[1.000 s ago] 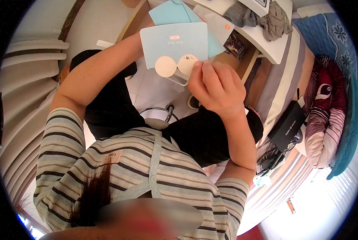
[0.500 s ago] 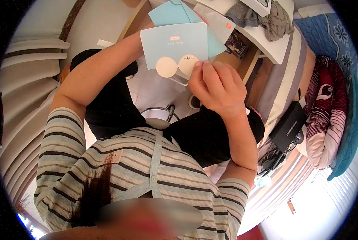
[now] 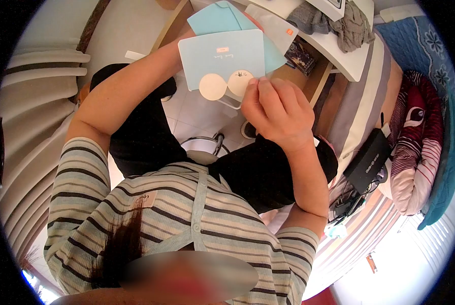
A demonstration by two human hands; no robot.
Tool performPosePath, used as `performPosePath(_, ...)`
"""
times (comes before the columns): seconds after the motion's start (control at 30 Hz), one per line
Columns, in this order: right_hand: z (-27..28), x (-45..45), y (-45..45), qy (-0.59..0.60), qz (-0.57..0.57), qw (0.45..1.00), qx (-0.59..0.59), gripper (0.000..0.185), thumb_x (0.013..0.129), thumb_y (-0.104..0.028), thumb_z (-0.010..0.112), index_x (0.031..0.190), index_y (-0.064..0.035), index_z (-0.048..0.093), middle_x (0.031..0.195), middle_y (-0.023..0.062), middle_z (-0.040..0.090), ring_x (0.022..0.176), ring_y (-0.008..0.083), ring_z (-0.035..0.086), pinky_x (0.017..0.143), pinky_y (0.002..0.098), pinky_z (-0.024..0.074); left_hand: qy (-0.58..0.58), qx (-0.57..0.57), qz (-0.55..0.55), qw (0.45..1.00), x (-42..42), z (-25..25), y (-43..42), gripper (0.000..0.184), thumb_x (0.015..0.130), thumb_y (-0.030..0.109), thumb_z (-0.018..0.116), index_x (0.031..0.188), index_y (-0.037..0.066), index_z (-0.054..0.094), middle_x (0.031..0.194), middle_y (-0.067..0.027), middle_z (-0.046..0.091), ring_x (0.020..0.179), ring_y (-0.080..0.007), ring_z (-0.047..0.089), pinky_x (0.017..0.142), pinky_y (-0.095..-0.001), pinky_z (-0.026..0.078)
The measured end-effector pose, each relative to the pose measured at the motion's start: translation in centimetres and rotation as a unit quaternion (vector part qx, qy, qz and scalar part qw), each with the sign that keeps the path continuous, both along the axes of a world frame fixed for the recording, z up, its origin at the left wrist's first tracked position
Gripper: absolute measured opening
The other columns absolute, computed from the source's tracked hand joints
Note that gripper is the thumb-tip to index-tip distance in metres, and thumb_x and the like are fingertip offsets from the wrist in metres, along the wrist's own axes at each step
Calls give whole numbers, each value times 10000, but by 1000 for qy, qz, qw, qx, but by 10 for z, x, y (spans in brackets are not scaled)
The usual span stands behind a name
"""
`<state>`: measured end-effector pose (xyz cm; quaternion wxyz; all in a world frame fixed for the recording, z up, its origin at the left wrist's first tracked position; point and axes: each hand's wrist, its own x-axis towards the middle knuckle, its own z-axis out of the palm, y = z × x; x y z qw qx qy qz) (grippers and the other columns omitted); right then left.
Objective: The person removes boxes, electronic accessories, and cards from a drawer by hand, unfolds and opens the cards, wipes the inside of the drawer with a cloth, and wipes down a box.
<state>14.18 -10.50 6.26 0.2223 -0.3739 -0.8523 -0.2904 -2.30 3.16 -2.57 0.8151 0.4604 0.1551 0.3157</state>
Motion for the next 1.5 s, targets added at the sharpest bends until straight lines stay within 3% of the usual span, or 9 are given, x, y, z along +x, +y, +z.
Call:
performPosePath(0.23, 0, 1, 1, 15, 6, 1000, 0, 197, 645, -46, 627, 831, -106, 602, 847, 21, 554, 713, 144, 573, 599, 239, 482, 67, 8, -3, 998, -3, 12, -1, 263, 847, 194, 591, 1091, 95, 592, 1000, -37, 640, 898, -123, 618, 756, -272, 511)
performPosePath(0.33, 1, 2, -1, 18, 10, 1000, -17, 246, 625, -30, 647, 862, -88, 616, 868, 31, 566, 722, 166, 581, 587, 243, 485, 0, 53, 2, 999, -5, 12, -2, 272, 857, 164, 566, 1119, 96, 586, 1025, -35, 636, 924, -126, 612, 790, -273, 499)
performPosePath(0.4, 2, 2, -2, 19, 13, 999, -31, 298, 604, -14, 669, 894, -70, 630, 888, 40, 575, 731, 187, 588, 577, 247, 488, 52, 230, 18, 972, -5, 16, 1, 281, 860, 139, 551, 1136, 95, 584, 1053, -34, 628, 950, -133, 604, 813, -275, 490)
performPosePath(0.43, 1, 2, -2, 18, 12, 999, -30, 297, 602, -14, 667, 892, -70, 630, 888, 40, 575, 730, 188, 588, 576, 248, 488, 52, 230, 18, 972, -6, 18, 1, 281, 860, 139, 551, 1136, 95, 584, 1053, -34, 628, 950, -133, 604, 813, -275, 490)
performPosePath(0.5, 1, 2, -2, 17, 10, 999, -29, 296, 601, -14, 666, 889, -70, 631, 888, 41, 575, 729, 190, 588, 576, 249, 487, 54, 21, -12, 998, -5, 23, -1, 249, 860, 153, 557, 1096, 88, 600, 1065, -34, 623, 950, -135, 604, 812, -275, 490)
performPosePath(0.63, -1, 3, 0, 25, 5, 1000, -2, 213, 646, -48, 626, 848, -109, 601, 848, 15, 556, 720, 142, 575, 601, 237, 478, 8, 80, 11, 997, -8, 29, 0, 223, 852, 169, 568, 1051, 80, 613, 1038, -30, 627, 930, -131, 609, 805, -274, 494)
performPosePath(0.93, 0, 4, 0, 45, 7, 999, -12, 245, 631, -71, 631, 872, -94, 597, 854, 14, 552, 737, 154, 571, 605, 243, 476, 85, 120, 41, 988, -8, 36, 0, 227, 833, 195, 583, 1028, 82, 616, 978, -42, 631, 891, -134, 618, 776, -272, 511)
performPosePath(1.2, 0, 5, 2, 57, 1, 998, -18, 242, 628, -76, 631, 864, -85, 583, 864, 23, 552, 756, 167, 574, 618, 247, 476, 108, 121, 17, 987, -10, 39, -1, 312, 853, 260, 542, 1122, 101, 539, 1024, -29, 584, 936, -102, 584, 769, -245, 503)
performPosePath(1.5, 0, 2, 6, 240, 74, 948, -198, 247, 668, 32, 633, 891, -46, 558, 1080, 102, 607, 860, 285, 613, 691, 322, 525, 110, 142, -37, 983, -12, 37, 1, 273, 844, 220, 552, 1077, 79, 561, 1013, -39, 594, 910, -96, 573, 772, -241, 488)
